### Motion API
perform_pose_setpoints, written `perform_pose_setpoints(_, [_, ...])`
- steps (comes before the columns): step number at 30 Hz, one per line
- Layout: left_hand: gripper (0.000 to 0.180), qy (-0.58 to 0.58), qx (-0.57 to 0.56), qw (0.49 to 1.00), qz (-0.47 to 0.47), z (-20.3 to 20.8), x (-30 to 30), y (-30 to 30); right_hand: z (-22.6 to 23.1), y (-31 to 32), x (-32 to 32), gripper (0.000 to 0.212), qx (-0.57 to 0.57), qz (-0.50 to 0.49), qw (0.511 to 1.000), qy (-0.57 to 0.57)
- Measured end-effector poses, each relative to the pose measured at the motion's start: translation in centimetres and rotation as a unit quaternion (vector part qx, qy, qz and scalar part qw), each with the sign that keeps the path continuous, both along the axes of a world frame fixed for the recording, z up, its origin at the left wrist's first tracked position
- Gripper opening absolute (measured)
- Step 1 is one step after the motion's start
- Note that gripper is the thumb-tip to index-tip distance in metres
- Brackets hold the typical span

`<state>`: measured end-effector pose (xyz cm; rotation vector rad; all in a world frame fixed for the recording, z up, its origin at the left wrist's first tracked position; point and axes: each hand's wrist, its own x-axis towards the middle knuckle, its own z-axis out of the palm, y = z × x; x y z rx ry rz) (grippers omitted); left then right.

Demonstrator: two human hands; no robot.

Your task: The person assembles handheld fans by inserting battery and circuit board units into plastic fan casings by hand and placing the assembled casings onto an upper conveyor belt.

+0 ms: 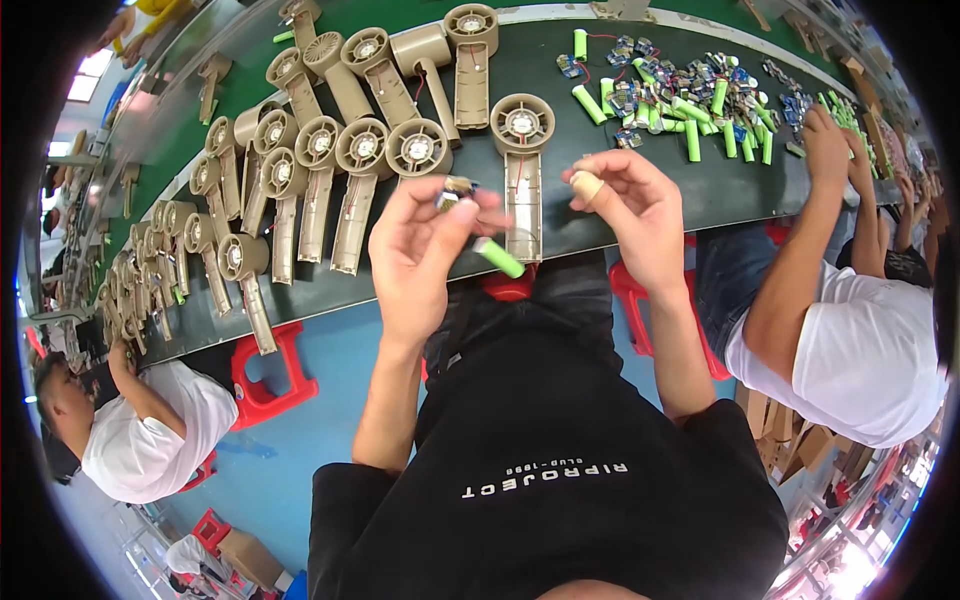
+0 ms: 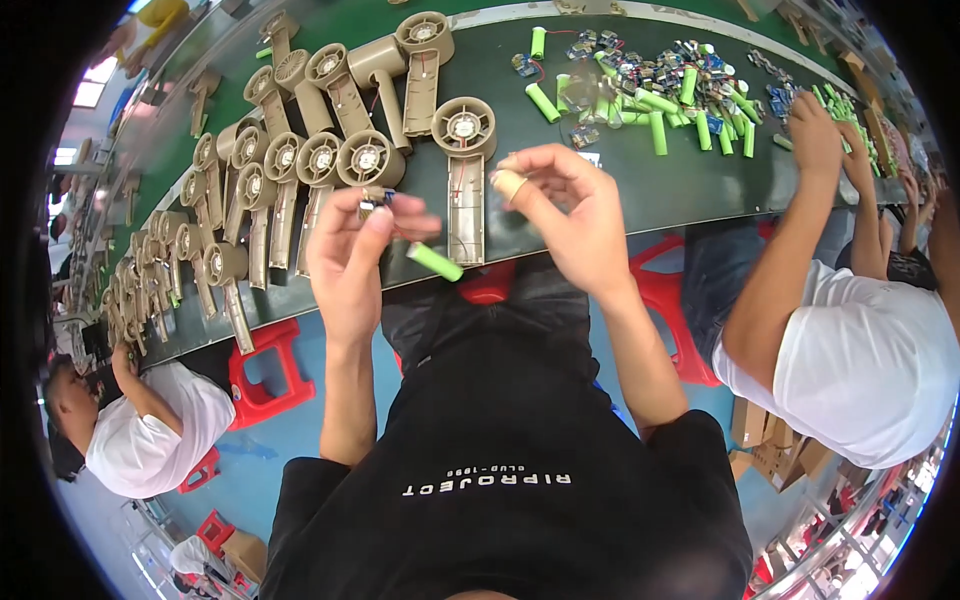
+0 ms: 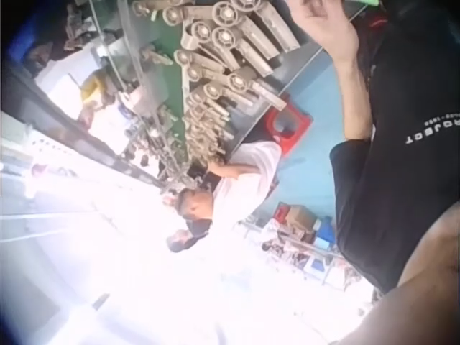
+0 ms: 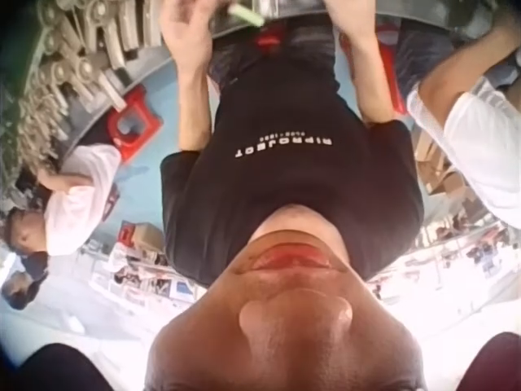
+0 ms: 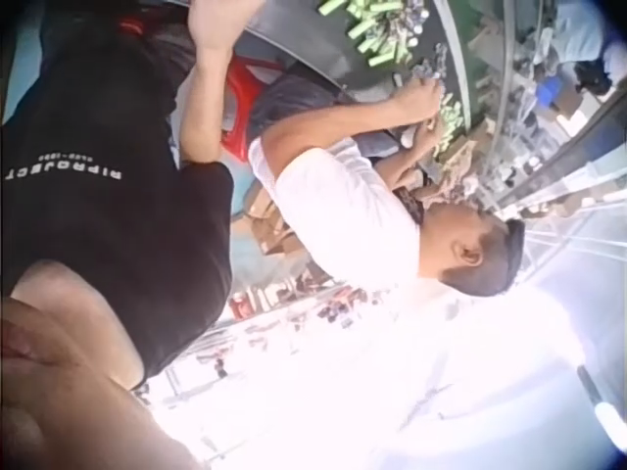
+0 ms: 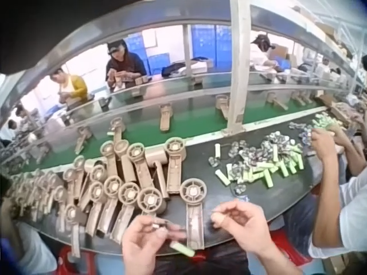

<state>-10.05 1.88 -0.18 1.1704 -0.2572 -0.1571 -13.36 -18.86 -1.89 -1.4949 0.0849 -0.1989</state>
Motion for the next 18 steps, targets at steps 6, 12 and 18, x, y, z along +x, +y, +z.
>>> perform_pose_setpoints(6, [0.024,-0.153,0.406,0.9,0.034,-0.9,0.5,-0.9,-1.0,0.0,1.3,0.014,-0.131,0.02,0.991,0.007])
perform_pose_setpoints(12, [0.013,-0.245,0.512,0.821,0.066,-1.8,0.6,-2.2,-1.3,0.7,2.0,0.014,-0.184,0.044,0.981,-0.028])
perform_pose_setpoints(18, [0.009,-0.129,0.426,0.893,0.07,-2.1,1.2,-2.7,-1.8,1.1,2.3,0.016,-0.217,0.04,0.973,-0.066])
